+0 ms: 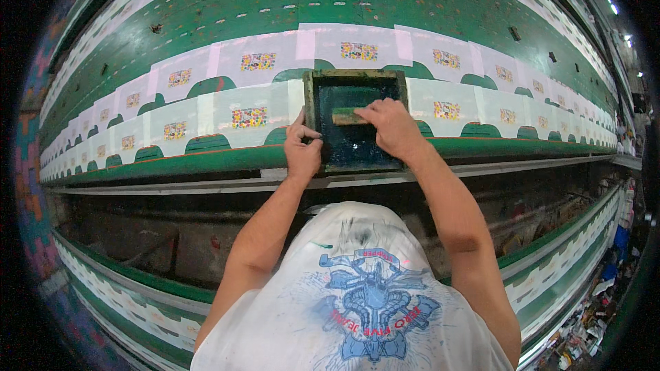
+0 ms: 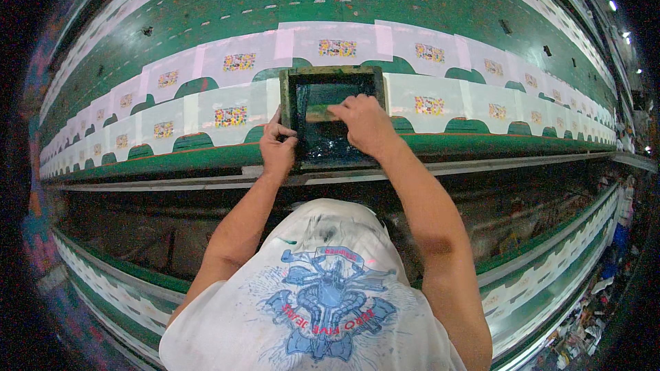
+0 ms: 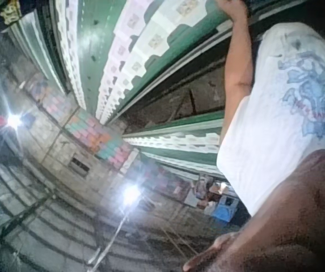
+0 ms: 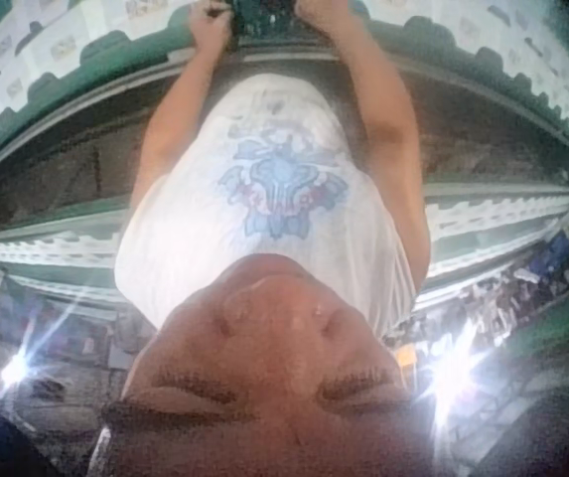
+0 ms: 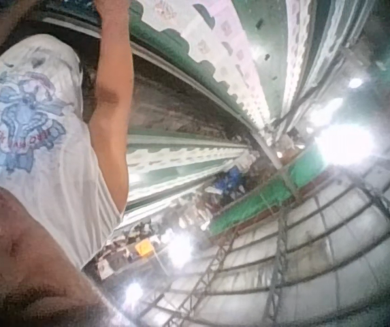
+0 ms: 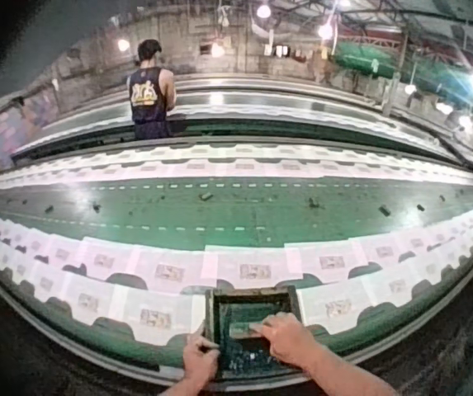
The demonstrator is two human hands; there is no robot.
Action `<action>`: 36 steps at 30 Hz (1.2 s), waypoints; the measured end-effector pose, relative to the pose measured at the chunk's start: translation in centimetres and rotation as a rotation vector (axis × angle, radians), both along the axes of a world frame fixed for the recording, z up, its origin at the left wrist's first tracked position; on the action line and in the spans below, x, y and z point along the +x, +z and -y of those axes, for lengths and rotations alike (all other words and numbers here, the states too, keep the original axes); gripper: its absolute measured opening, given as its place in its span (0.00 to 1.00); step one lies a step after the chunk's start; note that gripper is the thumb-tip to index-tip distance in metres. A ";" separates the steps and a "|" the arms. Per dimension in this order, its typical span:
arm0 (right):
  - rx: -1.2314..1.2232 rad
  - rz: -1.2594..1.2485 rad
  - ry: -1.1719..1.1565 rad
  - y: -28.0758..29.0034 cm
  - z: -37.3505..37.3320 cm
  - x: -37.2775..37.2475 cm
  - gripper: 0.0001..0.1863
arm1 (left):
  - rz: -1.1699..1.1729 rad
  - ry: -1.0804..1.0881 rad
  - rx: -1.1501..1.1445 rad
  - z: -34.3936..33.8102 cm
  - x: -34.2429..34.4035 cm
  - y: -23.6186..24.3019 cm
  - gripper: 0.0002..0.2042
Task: The person uses a squeegee to spread green ink across a screen printing frame held over a long strip of white paper with printed designs. The person repeatedly drags the squeegee across the screen to distribute the ink evenly.
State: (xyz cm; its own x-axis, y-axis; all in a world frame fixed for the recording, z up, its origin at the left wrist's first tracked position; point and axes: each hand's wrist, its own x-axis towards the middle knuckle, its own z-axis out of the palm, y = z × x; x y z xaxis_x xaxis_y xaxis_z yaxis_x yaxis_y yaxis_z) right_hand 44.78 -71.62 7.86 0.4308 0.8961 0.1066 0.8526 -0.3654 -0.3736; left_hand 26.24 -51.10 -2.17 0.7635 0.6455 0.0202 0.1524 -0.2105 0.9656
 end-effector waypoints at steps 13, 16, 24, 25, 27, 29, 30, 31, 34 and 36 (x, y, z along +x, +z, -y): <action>-0.036 -0.119 -0.011 2.7 3.4 -8.5 0.25 | 0.058 -0.014 0.003 0.1 0.6 0.2 0.05; -0.061 -0.132 -0.033 3.1 3.5 -9.5 0.26 | 0.052 -0.016 -0.009 0.2 0.6 0.7 0.04; 0.196 -0.113 -0.282 0.9 6.8 -11.0 0.23 | 0.004 -0.026 0.170 0.0 0.3 0.3 0.06; 0.249 -0.103 -0.367 0.6 7.5 -11.1 0.22 | 0.020 -0.021 0.104 0.1 0.3 0.3 0.06; 0.337 -0.173 -0.513 0.0 8.8 -10.7 0.21 | 0.053 -0.011 -0.027 0.1 0.5 0.3 0.06; 0.408 -0.331 -0.641 -0.6 10.3 -10.2 0.20 | 0.097 0.007 0.053 0.0 0.7 0.1 0.06; 0.464 -0.451 -0.664 -1.2 10.9 -10.0 0.19 | 0.102 0.010 0.070 0.0 0.6 0.1 0.06; 0.522 -0.569 -0.689 -2.0 11.6 -9.8 0.19 | 0.106 0.007 0.085 0.5 0.8 0.5 0.06; 0.625 -0.802 -0.733 -3.1 13.9 -8.7 0.17 | 0.111 -0.019 0.137 2.7 2.0 3.2 0.06; 0.598 -0.791 -0.746 -3.2 15.9 -7.8 0.16 | 0.141 -0.031 0.158 4.6 3.3 3.5 0.07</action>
State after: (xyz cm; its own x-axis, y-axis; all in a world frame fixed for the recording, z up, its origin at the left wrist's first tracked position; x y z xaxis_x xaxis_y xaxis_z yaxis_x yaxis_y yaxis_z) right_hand 36.96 -87.48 4.67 0.9465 0.3045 -0.1070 -0.0258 -0.2592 -0.9655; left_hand 29.53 -55.74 1.31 0.7653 0.6020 0.2279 0.0088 -0.3638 0.9314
